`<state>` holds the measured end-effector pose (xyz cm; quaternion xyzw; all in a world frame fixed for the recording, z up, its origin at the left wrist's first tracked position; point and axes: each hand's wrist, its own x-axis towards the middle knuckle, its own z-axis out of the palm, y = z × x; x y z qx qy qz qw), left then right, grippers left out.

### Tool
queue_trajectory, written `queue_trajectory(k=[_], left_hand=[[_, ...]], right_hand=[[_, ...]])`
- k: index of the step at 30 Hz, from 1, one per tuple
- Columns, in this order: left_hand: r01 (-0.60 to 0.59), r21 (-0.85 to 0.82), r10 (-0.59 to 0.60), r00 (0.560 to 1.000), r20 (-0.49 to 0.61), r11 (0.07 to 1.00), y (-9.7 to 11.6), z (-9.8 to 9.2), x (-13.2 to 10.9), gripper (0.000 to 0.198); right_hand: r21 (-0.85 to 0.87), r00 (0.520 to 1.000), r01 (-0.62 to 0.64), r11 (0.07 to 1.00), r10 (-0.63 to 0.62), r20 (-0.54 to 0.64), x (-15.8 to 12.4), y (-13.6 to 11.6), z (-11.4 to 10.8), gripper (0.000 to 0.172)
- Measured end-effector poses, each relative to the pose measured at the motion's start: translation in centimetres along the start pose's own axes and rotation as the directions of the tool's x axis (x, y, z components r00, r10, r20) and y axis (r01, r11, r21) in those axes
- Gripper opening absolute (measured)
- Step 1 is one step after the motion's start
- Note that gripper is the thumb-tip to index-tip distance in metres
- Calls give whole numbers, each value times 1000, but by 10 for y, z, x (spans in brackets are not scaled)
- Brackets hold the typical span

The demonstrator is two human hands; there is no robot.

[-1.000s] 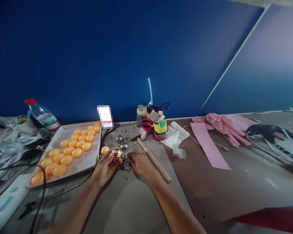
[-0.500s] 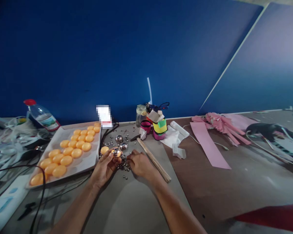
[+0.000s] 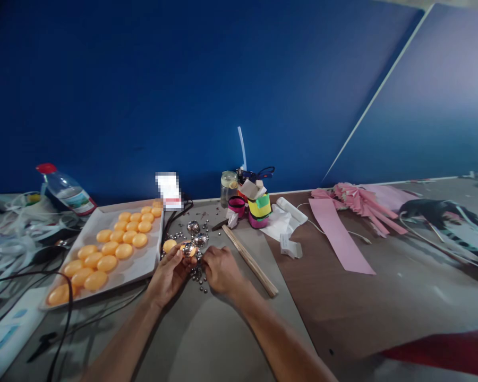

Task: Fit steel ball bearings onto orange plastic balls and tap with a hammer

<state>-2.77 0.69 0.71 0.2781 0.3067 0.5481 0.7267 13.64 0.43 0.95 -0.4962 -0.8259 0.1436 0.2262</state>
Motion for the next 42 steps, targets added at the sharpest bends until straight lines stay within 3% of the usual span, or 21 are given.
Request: queue_trajectory(k=[2,4,12,15,19,22,31,37,42], left_hand=[[10,2,-10,1000,-6,1000,0,0,1,30],[13,7,-13,1000,-4,1000,0,-1,1,30],[22,10,-21,1000,-10,1000,-1,-2,1,30],[13,9,-12,1000,-12,1000,0,-1,1,30],[20,6,-20,1000,-7,1000,-1,0,1,30],[32,1,-32,999,-3,999,-1,0,0,30],[36,10,-37,999,31,999,-2,1,0,30],[51,21,-51,998,43,998,-2,3,-2,29],[59,26,-60,997,57,998,-4,3,-2,29]], right_hand=[[163,990,-65,984,84,-115,-1,2,-1,16],[335,971,-124,934,183,-152,-2,5,-1,18],[692,950,-216,689,312,-14,3,5,3,3],[838,933,-235,493,355,53,4,4,3,5],[975,939,-191,112,312,148,3,0,-2,19],[985,951,-171,-32,255,173,3,-3,-8,26],[983,951,-165,-77,252,180,3,-3,-10,25],[990,926,-141,2,353,131,4,-3,-6,23],[987,935,-137,89,341,99,3,-3,-1,20]])
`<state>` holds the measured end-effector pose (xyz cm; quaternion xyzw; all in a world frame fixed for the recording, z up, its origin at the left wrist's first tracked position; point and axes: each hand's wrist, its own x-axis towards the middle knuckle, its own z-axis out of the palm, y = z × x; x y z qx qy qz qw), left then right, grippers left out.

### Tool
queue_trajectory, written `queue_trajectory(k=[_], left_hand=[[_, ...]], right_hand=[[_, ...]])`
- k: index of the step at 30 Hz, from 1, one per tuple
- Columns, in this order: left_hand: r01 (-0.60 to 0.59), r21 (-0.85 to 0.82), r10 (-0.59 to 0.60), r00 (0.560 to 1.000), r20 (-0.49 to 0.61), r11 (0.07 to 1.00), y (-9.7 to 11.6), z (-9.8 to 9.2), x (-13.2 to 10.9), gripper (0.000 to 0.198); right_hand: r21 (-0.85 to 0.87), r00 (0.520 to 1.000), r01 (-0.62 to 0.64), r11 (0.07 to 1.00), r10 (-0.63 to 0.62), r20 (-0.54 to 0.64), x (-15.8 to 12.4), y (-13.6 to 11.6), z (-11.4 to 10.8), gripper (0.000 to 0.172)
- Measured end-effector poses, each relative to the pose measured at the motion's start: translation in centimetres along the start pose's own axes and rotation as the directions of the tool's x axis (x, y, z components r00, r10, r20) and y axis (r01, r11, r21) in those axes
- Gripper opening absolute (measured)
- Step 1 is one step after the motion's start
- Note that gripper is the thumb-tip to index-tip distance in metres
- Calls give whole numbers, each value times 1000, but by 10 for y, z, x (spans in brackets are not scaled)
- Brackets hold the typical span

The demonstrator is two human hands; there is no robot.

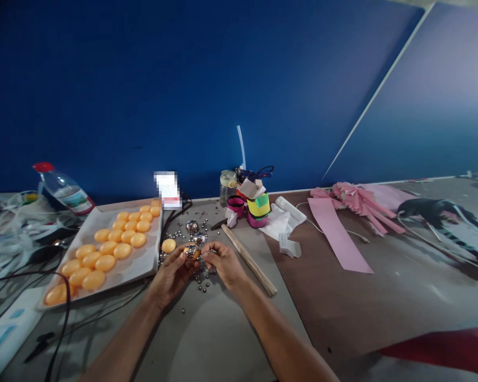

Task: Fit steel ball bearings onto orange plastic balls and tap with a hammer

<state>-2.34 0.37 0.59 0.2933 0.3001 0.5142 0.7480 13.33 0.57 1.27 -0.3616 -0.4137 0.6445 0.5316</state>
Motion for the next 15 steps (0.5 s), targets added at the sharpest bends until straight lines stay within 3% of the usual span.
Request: queue_trajectory(k=[7,15], left_hand=[[29,19,-30,999,31,999,-3,2,0,28],[-15,47,14,1000,23,999,-3,6,-1,29]], right_hand=[[-54,1000,-16,998,17,22,-2,0,7,19],[-31,998,-57,998,57,-13,-3,1,9,19]])
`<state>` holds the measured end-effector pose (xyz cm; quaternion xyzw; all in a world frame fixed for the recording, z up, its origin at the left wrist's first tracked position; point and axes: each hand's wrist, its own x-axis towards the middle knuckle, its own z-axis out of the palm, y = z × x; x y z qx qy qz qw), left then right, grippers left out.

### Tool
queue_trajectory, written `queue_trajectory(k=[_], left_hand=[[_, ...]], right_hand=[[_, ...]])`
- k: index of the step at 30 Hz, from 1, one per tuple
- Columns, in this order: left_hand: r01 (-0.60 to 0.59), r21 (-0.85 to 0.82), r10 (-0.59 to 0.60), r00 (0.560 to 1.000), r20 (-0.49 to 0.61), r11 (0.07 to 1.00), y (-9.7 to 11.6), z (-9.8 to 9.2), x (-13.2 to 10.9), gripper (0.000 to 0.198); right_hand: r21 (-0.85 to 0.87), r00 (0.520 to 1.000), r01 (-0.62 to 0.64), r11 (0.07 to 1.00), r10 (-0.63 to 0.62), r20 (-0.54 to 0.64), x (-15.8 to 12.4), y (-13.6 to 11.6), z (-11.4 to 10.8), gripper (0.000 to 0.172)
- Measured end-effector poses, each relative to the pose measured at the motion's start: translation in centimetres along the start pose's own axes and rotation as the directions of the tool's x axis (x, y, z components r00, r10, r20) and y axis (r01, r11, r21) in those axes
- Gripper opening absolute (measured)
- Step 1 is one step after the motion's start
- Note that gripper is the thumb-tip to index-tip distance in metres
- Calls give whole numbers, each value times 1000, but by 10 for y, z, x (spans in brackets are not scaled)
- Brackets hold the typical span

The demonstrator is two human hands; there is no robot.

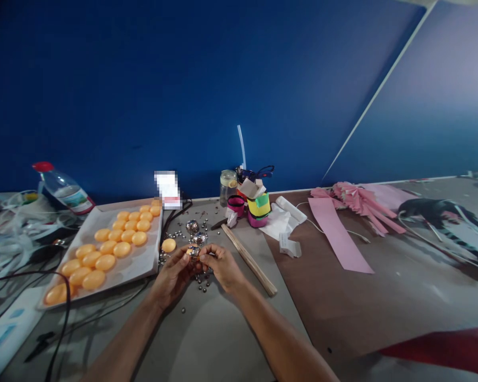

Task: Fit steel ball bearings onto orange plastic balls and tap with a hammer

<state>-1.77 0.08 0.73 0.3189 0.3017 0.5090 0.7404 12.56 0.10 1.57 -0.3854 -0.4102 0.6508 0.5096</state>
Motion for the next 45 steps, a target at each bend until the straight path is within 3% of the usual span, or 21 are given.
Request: queue_trajectory(k=[6,15,21,23,25,28,31,33,35,41,43,45], left_hand=[[-78,72,80,996,-30,994,-6,-4,2,29],[-90,124,95,995,-32,988,-9,0,1,30],[-54,35,55,997,-45,998,-3,2,0,30],[-30,-20,29,998,-52,999,0,-1,0,28],[-12,-55,9,998,-57,998,1,-4,1,28],[-11,-75,7,998,-58,997,3,-7,1,30],[-13,-89,9,999,-45,996,4,-7,1,31],[-5,-101,1,999,-37,995,5,-6,1,31],[3,-109,-7,999,-33,994,6,-4,1,32],[7,-119,-11,999,-31,993,7,-3,0,31],[4,-130,-10,999,-45,992,7,-4,1,32],[4,-140,-13,998,-62,990,6,-7,2,31]], right_hand=[[-19,1000,3,1000,-4,-22,1,3,-1,20],[-30,995,13,999,-16,-101,3,9,1,24],[1,1000,1,1000,-1,-29,7,9,-9,27],[-131,999,40,991,-43,-22,10,5,-18,22],[-472,987,133,871,-161,-19,11,1,-27,15],[-877,964,205,434,-243,105,10,-3,-34,21],[-983,981,169,66,-112,160,7,-5,-31,23],[-983,982,170,-61,-69,174,6,-4,-27,22],[-979,980,169,-113,-82,179,7,-1,-22,20],[-981,972,170,-90,-152,182,12,9,-19,15],[-981,953,194,-9,-237,190,13,11,-22,15],[-965,929,219,144,-332,162,13,12,-26,16]])
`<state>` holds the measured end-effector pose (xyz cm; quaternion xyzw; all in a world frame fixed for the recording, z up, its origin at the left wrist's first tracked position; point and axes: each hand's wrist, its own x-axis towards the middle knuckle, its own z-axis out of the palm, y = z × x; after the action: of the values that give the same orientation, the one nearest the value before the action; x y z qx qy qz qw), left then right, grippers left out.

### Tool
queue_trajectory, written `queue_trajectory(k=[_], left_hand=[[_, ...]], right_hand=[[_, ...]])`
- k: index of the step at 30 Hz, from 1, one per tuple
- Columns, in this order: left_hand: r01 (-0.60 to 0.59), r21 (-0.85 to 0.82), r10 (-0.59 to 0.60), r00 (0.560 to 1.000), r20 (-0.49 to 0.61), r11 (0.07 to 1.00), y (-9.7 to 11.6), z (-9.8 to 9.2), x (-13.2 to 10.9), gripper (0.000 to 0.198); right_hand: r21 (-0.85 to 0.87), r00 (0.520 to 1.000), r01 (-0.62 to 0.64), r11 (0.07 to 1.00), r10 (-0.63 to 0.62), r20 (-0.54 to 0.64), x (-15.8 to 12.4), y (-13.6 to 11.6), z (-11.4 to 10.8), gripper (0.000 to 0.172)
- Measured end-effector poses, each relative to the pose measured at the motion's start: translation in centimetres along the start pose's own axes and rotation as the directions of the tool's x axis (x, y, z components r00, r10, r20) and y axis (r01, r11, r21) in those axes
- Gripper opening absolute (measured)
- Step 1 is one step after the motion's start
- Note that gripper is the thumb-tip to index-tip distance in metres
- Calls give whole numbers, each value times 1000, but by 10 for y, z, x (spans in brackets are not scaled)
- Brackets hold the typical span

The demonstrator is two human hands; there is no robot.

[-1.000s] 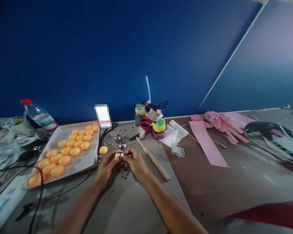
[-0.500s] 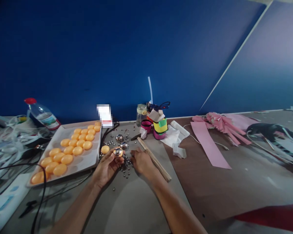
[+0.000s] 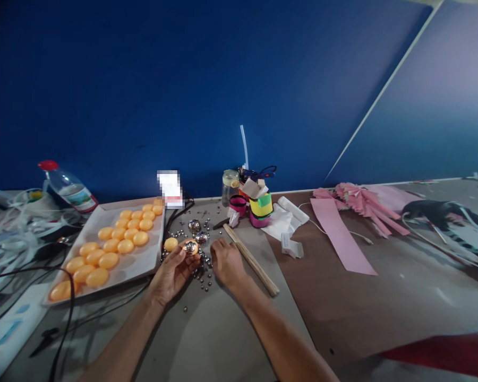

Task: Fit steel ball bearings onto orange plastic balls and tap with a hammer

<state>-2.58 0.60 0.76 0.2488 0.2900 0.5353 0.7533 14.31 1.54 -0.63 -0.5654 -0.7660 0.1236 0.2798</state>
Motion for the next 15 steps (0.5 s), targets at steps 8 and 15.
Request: queue_trajectory(k=[8,15], left_hand=[[17,2,-17,1000,17,1000,-2,-3,2,32],[23,4,-23,1000,11,1000,-2,-4,2,31]], right_hand=[[735,978,-181,654,200,62,2,-8,-2,9],[751,941,-330,572,263,213,2,-8,3,17]])
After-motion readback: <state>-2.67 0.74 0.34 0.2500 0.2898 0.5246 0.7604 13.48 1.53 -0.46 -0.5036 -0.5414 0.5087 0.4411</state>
